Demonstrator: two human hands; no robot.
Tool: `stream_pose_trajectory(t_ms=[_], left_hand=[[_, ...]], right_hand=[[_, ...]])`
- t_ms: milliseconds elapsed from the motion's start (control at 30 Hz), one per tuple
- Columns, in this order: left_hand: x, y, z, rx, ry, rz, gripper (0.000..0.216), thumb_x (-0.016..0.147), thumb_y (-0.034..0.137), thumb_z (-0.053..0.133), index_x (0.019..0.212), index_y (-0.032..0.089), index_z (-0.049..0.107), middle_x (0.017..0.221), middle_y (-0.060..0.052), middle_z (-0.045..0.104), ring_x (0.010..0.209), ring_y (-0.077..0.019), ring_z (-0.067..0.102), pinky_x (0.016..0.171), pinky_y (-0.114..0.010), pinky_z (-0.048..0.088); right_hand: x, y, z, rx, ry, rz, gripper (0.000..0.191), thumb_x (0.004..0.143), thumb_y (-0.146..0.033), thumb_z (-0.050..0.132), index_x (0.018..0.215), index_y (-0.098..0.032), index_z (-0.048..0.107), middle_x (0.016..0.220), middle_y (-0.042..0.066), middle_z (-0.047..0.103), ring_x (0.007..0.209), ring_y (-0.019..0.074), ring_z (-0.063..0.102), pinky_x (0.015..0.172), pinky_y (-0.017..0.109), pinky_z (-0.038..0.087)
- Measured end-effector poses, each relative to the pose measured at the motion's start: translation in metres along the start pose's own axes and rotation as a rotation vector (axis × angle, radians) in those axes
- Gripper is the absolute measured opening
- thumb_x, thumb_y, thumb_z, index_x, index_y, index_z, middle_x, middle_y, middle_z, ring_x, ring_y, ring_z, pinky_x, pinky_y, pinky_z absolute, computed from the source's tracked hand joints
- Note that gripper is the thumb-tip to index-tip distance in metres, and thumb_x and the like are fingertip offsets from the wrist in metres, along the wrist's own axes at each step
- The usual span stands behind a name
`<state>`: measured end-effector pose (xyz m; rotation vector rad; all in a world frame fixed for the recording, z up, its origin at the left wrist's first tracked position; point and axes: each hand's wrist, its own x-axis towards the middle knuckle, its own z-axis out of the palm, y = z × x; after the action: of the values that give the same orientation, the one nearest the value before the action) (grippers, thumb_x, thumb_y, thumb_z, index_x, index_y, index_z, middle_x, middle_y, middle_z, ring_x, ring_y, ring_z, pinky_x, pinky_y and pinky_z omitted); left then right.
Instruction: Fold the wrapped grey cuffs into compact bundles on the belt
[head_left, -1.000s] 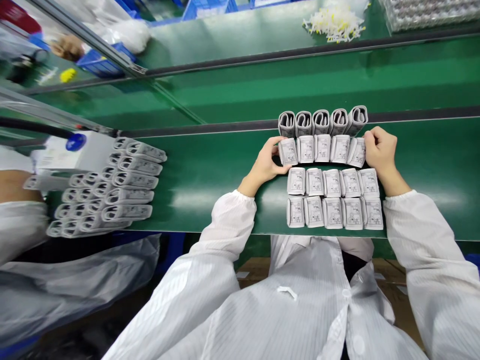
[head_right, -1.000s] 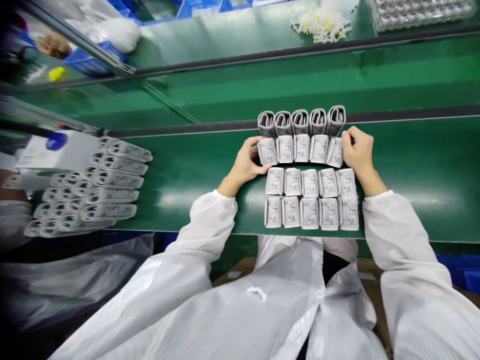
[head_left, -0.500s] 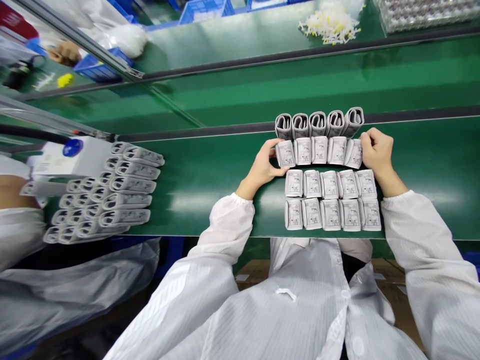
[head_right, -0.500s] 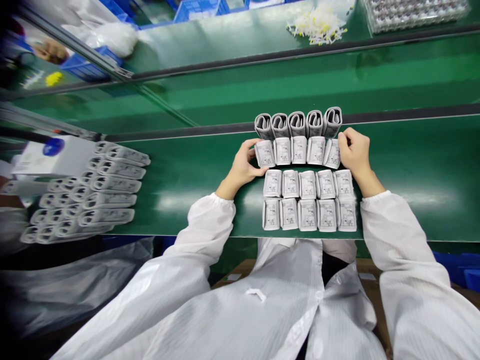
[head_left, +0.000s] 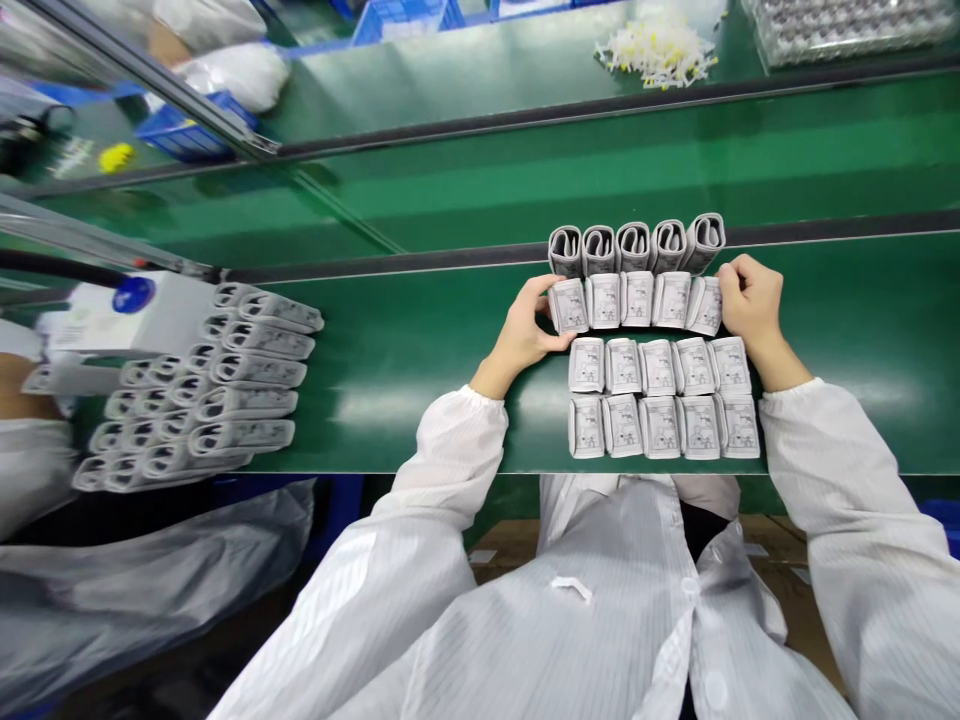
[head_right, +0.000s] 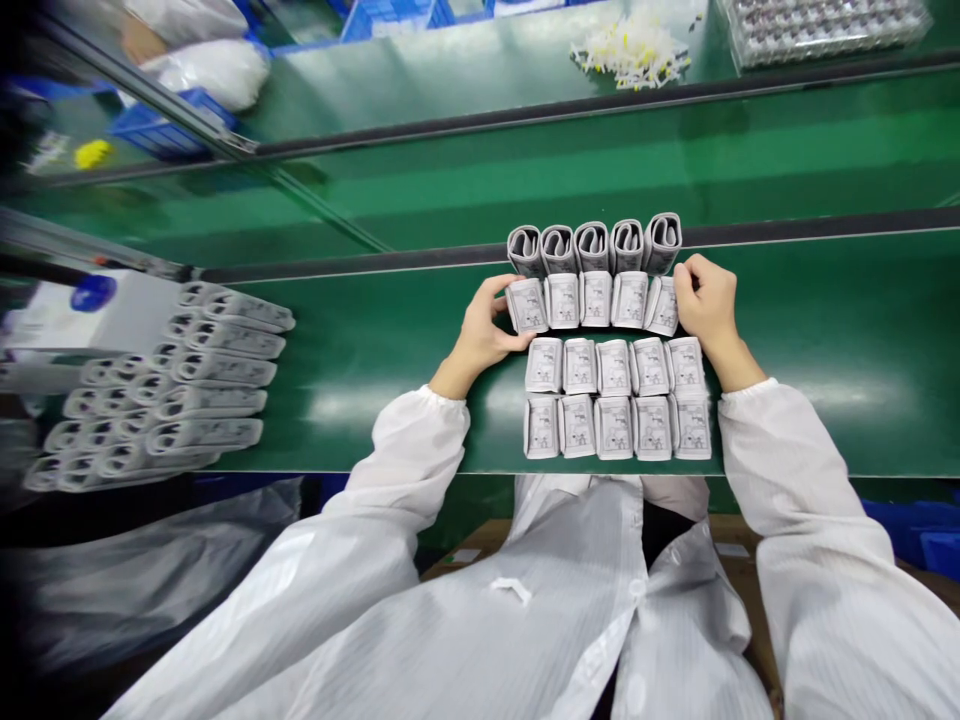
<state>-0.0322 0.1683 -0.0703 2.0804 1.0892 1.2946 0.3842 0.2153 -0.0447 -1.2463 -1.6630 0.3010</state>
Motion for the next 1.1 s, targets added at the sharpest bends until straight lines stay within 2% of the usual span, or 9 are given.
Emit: stream_pose_trajectory(t_ms=[233, 500, 633, 800, 933, 1100], left_hand=[[-0.001, 0.002, -0.002, -0.053, -0.041, -0.044, 0.098, 0.082, 0.061, 0.104, 0.163, 0.030, 0.058, 0.158, -0.015, 0.067, 0.125, -0.0286, 0.081, 0.096, -0.038, 0.071], [-0.001, 0.000, -0.002, -0.086, -0.085, -0.087, 0.101, 0.080, 0.054, 0.106, 0.163, 0.030, 0.054, 0.163, -0.016, 0.065, 0.133, -0.0303, 0.081, 0.107, -0.043, 0.071], [-0.003, -0.006, 0.000, -0.086, 0.002, -0.072, 0.101, 0.079, 0.062, 0.105, 0.160, 0.029, 0.054, 0.165, -0.018, 0.065, 0.141, -0.0325, 0.079, 0.109, -0.044, 0.072], [-0.003, -0.012, 0.002, -0.005, 0.164, 0.017, 0.106, 0.075, 0.084, 0.101, 0.156, 0.032, 0.054, 0.157, -0.015, 0.068, 0.144, -0.0363, 0.077, 0.111, -0.050, 0.071], [-0.003, -0.015, 0.003, 0.045, 0.229, 0.013, 0.115, 0.070, 0.095, 0.097, 0.157, 0.035, 0.052, 0.156, -0.015, 0.066, 0.144, -0.0391, 0.077, 0.114, -0.056, 0.070], [-0.004, -0.020, 0.004, 0.005, 0.260, 0.036, 0.120, 0.069, 0.097, 0.096, 0.160, 0.033, 0.052, 0.159, -0.017, 0.065, 0.150, -0.0422, 0.074, 0.120, -0.060, 0.067]], right_hand=[[0.001, -0.005, -0.001, 0.008, 0.004, -0.007, 0.063, 0.112, -0.076, 0.058, 0.071, -0.029, 0.048, 0.065, 0.000, 0.049, 0.062, 0.0204, 0.047, 0.067, 0.043, 0.041], [0.001, -0.012, -0.001, 0.083, -0.035, 0.004, 0.047, 0.098, -0.070, 0.078, 0.084, -0.028, 0.062, 0.076, -0.001, 0.066, 0.068, 0.0193, 0.055, 0.067, 0.039, 0.044], [0.002, -0.014, -0.003, 0.124, -0.047, 0.023, 0.052, 0.103, -0.078, 0.069, 0.087, -0.029, 0.063, 0.078, 0.001, 0.066, 0.068, 0.0203, 0.054, 0.067, 0.040, 0.042], [0.003, -0.019, -0.006, 0.081, -0.055, -0.018, 0.061, 0.109, -0.086, 0.053, 0.086, -0.029, 0.060, 0.084, 0.005, 0.067, 0.080, 0.0255, 0.061, 0.080, 0.046, 0.048], [0.004, -0.020, -0.006, 0.077, -0.064, -0.028, 0.065, 0.111, -0.088, 0.043, 0.087, -0.030, 0.059, 0.086, 0.006, 0.065, 0.083, 0.0275, 0.062, 0.083, 0.048, 0.050], [0.002, -0.013, -0.004, 0.085, -0.062, -0.053, 0.068, 0.113, -0.089, 0.038, 0.088, -0.030, 0.059, 0.086, 0.006, 0.064, 0.083, 0.0280, 0.062, 0.083, 0.049, 0.050]])
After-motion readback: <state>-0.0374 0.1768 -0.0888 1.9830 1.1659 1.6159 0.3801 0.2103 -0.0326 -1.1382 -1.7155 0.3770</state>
